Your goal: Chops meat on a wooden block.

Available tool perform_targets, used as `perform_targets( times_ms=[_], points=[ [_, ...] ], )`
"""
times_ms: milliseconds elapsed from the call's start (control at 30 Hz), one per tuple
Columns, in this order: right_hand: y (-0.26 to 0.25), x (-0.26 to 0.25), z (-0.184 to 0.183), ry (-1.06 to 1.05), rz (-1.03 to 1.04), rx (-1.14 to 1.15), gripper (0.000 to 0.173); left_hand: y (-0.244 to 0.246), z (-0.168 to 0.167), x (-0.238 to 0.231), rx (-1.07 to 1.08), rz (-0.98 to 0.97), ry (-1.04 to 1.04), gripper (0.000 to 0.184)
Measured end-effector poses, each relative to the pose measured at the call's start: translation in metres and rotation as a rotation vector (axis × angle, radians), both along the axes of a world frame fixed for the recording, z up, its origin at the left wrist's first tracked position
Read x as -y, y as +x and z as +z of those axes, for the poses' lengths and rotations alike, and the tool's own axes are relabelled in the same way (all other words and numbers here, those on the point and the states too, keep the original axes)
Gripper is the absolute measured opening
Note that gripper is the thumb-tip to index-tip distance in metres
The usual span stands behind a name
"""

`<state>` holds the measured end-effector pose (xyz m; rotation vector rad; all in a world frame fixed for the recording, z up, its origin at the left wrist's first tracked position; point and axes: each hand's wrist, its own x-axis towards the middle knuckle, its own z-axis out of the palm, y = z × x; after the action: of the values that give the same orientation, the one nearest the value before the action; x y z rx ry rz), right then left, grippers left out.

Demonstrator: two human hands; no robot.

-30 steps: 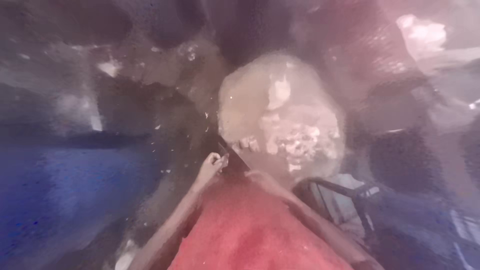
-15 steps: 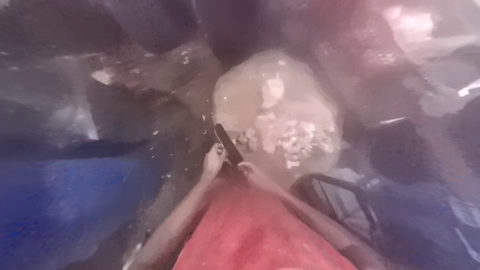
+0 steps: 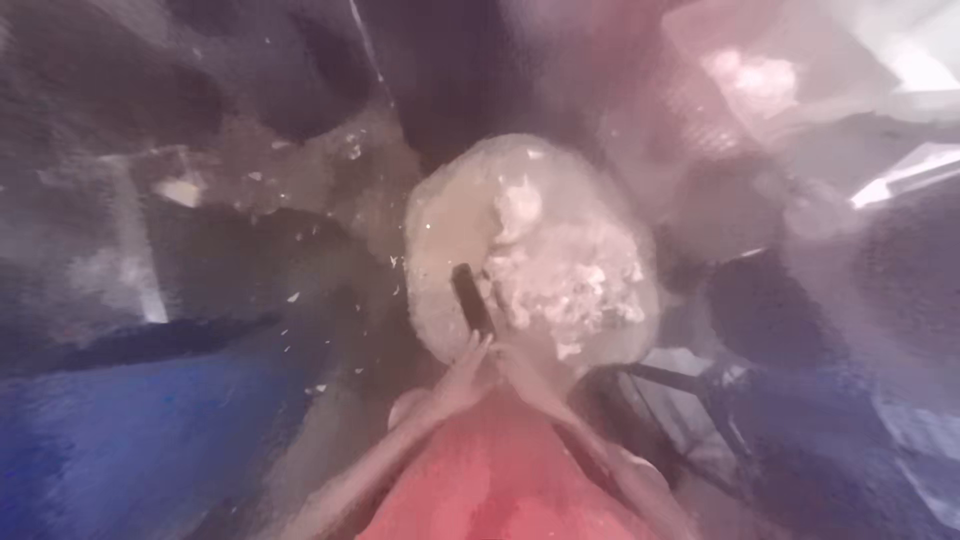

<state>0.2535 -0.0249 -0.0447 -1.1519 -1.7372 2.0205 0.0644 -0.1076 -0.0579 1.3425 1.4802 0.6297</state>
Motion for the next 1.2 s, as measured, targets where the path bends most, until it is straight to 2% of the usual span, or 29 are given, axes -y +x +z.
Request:
perform_targets(
  times_ms=[100,167,233,267,333,400,500,533,600,633,700,767,867,933,1033,1133,1200],
  points=[
    [0.041,-0.024,0.005,0.03,-0.297,0.055,0.041,0.033,-0.002,-0.078,-0.059,-0.261,0.058,0.086],
    [0.064,-0.042,0.023,-0.001,-0.405,0.061,0.045,0.046,0.008,-0.136,-0.021,-0.43,0.118,0.082],
    [0.077,-0.048,0.044,0.037,-0.444,0.043,0.047,0.04,0.025,-0.184,0.045,-0.461,0.132,0.069],
    [0.08,-0.044,0.056,0.08,-0.431,0.054,0.048,0.031,0.039,-0.201,0.057,-0.374,0.148,0.059],
    [0.091,-0.024,0.068,0.168,-0.358,0.098,0.044,0.006,0.05,-0.223,-0.051,-0.029,0.22,0.043],
    [0.109,-0.005,0.057,0.278,-0.204,0.115,0.04,-0.021,0.036,-0.245,-0.258,0.165,0.245,0.042],
    [0.131,0.009,0.046,0.197,0.106,0.096,0.036,-0.04,0.01,-0.259,-0.518,0.029,0.279,0.036],
    [0.134,0.009,0.046,0.176,0.166,0.091,0.037,-0.041,0.009,-0.262,-0.55,-0.024,0.271,0.033],
    [0.133,0.003,0.036,0.229,0.192,0.065,0.037,-0.047,0.014,-0.27,-0.468,0.013,0.237,0.028],
    [0.13,0.001,0.034,0.254,0.178,0.066,0.037,-0.049,0.03,-0.266,-0.375,0.066,0.214,0.03],
    [0.131,-0.003,0.019,0.32,0.17,0.053,0.037,-0.049,0.086,-0.248,-0.253,0.215,0.134,0.029],
    [0.137,-0.006,0.006,0.324,0.186,0.04,0.039,-0.055,0.139,-0.224,-0.301,0.363,0.171,0.025],
    [0.131,-0.006,-0.002,0.219,0.126,0.035,0.041,-0.071,0.182,-0.195,-0.199,0.438,0.269,0.015],
    [0.116,-0.007,0.006,0.134,0.069,0.09,0.042,-0.075,0.202,-0.174,-0.11,0.401,0.184,0.014],
    [0.086,-0.01,0.021,0.184,0.041,0.193,0.043,-0.081,0.204,-0.136,-0.047,0.415,0.089,0.016],
    [0.057,-0.017,0.018,0.449,0.017,0.071,0.047,-0.101,0.171,-0.088,0.058,0.518,0.262,0.016],
    [0.03,-0.027,0.053,0.517,0.018,0.02,0.045,-0.115,0.138,-0.06,0.021,0.567,0.273,0.017]
  ],
)
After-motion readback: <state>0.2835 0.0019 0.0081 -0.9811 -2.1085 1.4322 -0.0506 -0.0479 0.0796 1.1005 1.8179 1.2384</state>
